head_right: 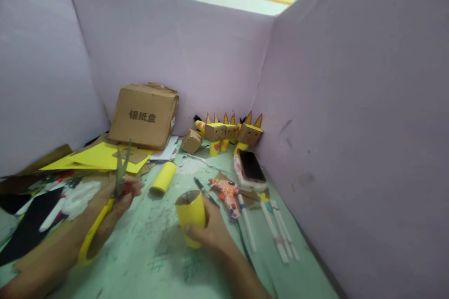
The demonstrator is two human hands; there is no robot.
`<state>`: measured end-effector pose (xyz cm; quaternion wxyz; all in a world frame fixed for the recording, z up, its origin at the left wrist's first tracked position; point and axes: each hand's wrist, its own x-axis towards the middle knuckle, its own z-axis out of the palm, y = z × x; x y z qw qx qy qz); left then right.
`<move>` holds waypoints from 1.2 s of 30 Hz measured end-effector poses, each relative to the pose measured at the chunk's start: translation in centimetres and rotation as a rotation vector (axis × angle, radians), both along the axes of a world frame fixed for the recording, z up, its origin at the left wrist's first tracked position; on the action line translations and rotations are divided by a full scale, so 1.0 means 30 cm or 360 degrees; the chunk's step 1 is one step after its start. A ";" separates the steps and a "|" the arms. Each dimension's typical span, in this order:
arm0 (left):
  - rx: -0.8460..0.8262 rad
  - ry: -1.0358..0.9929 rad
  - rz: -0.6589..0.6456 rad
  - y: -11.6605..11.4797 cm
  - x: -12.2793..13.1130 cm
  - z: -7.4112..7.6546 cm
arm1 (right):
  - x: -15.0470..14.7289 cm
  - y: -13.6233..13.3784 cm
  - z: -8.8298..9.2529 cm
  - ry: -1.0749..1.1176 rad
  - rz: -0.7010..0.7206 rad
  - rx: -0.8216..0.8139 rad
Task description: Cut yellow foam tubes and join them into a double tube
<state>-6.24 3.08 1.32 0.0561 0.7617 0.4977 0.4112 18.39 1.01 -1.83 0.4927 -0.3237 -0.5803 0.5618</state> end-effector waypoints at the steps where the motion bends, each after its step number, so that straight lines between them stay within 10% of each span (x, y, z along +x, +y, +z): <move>1: 0.0000 0.0029 -0.0022 -0.002 -0.003 0.007 | 0.001 0.000 -0.001 -0.0012 -0.0009 0.0003; 9: 0.0014 0.0747 -0.0478 -0.073 0.031 0.012 | 0.005 0.001 -0.006 -0.0096 -0.0049 0.0024; 36: 0.0489 0.1269 -0.0228 -0.056 0.068 -0.053 | -0.020 -0.018 0.043 -0.0264 -0.0072 -0.0037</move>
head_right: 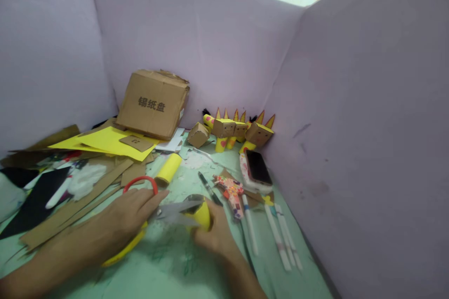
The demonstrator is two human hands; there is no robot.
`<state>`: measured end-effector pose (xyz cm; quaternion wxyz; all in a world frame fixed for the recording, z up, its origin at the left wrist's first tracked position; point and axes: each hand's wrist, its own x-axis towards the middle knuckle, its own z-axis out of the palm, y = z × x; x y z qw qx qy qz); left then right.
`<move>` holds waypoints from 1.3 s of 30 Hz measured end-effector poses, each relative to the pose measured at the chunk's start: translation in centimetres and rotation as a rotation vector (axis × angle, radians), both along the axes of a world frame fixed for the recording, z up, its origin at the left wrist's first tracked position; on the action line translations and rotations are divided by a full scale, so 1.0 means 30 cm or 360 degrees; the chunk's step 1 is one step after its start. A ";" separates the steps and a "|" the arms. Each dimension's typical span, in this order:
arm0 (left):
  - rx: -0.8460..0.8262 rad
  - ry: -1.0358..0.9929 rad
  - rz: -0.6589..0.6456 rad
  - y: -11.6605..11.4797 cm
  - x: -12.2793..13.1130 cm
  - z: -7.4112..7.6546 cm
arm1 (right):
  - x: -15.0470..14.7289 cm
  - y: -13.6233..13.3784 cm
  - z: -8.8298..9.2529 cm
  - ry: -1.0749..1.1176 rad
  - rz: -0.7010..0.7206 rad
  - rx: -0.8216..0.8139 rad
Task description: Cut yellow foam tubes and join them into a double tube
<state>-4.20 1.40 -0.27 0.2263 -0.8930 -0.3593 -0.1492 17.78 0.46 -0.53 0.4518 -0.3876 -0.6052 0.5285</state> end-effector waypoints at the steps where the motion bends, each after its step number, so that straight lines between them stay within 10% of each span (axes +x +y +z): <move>1: 0.0005 -0.0016 -0.0017 0.001 -0.002 -0.004 | -0.001 0.000 0.001 -0.0015 -0.0006 -0.0005; 39: -0.0436 -0.0063 -0.0139 0.006 -0.032 -0.006 | 0.001 0.000 -0.063 -0.0258 -0.0328 0.0417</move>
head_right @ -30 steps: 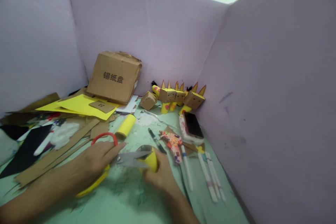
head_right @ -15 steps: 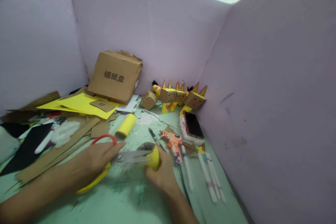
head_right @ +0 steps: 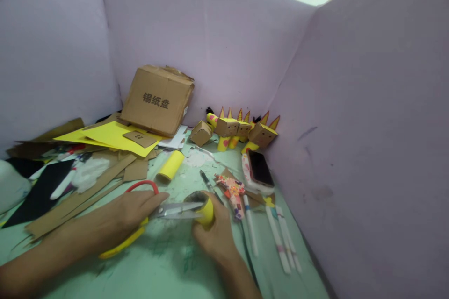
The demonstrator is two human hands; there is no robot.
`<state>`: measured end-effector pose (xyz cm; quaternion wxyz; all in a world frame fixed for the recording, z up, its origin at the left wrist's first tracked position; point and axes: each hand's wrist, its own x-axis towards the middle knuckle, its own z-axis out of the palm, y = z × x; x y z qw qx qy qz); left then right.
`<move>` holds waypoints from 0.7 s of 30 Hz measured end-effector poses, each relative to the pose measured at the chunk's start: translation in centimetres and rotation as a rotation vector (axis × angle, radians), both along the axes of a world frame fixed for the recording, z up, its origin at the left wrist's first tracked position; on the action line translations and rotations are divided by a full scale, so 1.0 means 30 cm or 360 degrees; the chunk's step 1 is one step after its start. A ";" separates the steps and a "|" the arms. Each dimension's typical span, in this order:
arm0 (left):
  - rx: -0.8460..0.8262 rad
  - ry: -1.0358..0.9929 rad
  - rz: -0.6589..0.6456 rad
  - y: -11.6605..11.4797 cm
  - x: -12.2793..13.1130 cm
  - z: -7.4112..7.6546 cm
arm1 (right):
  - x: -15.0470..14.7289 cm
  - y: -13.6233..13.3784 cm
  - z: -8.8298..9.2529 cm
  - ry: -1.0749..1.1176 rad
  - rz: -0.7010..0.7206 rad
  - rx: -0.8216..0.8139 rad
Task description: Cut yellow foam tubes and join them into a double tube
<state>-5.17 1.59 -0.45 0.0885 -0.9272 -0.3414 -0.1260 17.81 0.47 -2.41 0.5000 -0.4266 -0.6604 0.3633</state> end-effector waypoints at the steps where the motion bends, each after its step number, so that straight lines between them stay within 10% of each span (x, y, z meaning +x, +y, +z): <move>1: 0.0009 0.0012 0.0003 -0.001 -0.001 0.001 | 0.001 0.001 0.000 -0.0004 -0.0004 0.0006; 13: -0.0071 -0.0012 -0.0036 0.014 -0.036 0.014 | 0.026 0.003 0.018 -0.0009 0.0057 0.0027; 21: -0.0064 0.0056 -0.0212 0.022 -0.036 0.028 | 0.055 0.010 0.045 -0.0071 0.0625 -0.0473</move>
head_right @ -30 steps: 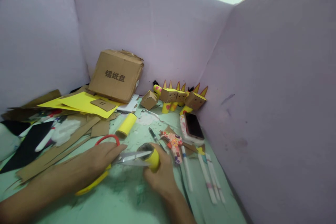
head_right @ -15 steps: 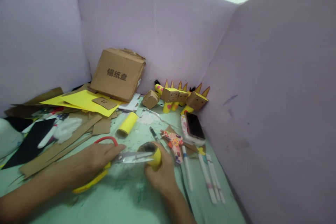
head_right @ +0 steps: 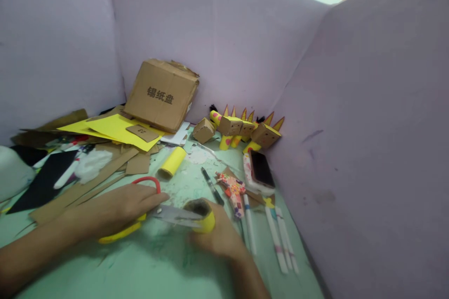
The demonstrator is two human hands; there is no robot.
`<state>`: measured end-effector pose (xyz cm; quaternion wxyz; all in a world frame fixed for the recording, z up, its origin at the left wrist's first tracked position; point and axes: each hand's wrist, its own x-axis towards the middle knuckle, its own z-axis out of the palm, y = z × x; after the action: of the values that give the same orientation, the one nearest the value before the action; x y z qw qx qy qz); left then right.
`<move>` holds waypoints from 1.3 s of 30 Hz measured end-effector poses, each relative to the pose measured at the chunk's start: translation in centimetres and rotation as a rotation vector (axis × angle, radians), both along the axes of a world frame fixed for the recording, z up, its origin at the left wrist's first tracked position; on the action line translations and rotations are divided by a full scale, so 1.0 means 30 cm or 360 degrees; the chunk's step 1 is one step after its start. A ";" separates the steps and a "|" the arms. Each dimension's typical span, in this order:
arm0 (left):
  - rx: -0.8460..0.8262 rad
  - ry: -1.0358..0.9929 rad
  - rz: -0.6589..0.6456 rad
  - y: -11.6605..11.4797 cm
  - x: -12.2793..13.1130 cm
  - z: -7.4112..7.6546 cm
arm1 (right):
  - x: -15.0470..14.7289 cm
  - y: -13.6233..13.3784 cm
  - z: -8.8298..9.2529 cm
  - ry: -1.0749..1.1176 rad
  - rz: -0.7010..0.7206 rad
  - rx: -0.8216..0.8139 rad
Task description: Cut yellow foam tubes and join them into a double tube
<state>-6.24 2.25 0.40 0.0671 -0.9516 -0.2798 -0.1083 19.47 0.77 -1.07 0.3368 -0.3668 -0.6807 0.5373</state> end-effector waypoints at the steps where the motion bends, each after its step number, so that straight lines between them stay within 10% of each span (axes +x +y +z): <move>1: -0.0006 -0.0002 0.0003 0.000 0.004 0.001 | -0.004 0.000 -0.004 -0.0044 -0.0040 0.0025; 11: -0.0068 -0.0039 0.0027 -0.014 0.020 -0.011 | -0.023 -0.010 -0.025 -0.0165 -0.0240 0.0335; 39: 0.0206 0.0047 0.0040 0.015 0.010 -0.026 | -0.008 -0.007 -0.013 -0.0226 -0.0210 0.0174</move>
<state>-5.92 2.69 -0.39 0.1341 -0.9431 -0.2832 -0.1114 19.22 0.55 -1.47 0.3420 -0.4290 -0.7054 0.4487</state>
